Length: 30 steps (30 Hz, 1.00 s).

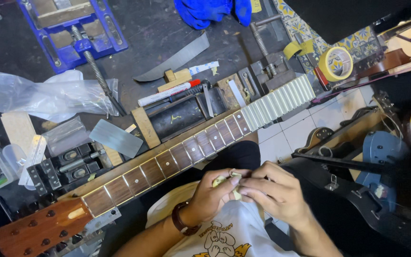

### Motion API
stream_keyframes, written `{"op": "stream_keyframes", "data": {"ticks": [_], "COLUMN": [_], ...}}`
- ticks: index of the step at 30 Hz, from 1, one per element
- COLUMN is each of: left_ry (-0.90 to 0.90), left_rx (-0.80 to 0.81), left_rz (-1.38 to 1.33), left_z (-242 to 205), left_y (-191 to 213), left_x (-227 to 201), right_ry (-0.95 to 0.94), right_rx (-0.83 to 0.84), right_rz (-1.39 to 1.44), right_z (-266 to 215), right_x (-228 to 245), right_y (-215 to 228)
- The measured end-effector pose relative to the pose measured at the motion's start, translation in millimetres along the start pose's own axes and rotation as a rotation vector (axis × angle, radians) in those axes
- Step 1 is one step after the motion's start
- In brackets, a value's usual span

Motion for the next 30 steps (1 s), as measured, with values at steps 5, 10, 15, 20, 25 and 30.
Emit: {"op": "stream_keyframes", "data": {"ticks": [5,10,15,20,25,30], "left_ry": [0.003,0.057,0.051,0.053,0.177,0.134], "left_rx": [-0.171,-0.105,-0.078,0.056,-0.033,-0.036], "left_rz": [-0.194,0.293,0.746,0.744,0.809,0.777], "left_z": [-7,-16,-27,-28,-21,-10], "left_y": [19,2,2,5,12,19], "left_x": [17,-13,-20,-8,-1,2], "right_ry": [-0.126,-0.283,-0.363,-0.455,-0.531,-0.626], "right_rx": [0.016,-0.027,-0.051,-0.017,-0.194,-0.366], "right_rz": [-0.173,-0.208,-0.211,-0.157,-0.040,0.206], "right_z": [-13,-21,-31,-45,-56,-69], "right_x": [8,11,7,-2,-20,-93], "right_y": [-18,-27,-41,-37,-7,-12]}}
Point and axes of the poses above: each hand's wrist, its own z-axis towards the middle knuckle, its own y-axis out of the back of the hand, x = y × z, the point moved 7 cm from there along z, towards the middle knuckle, and after that the axes turned 14 degrees about x, right-handed, at the moved point
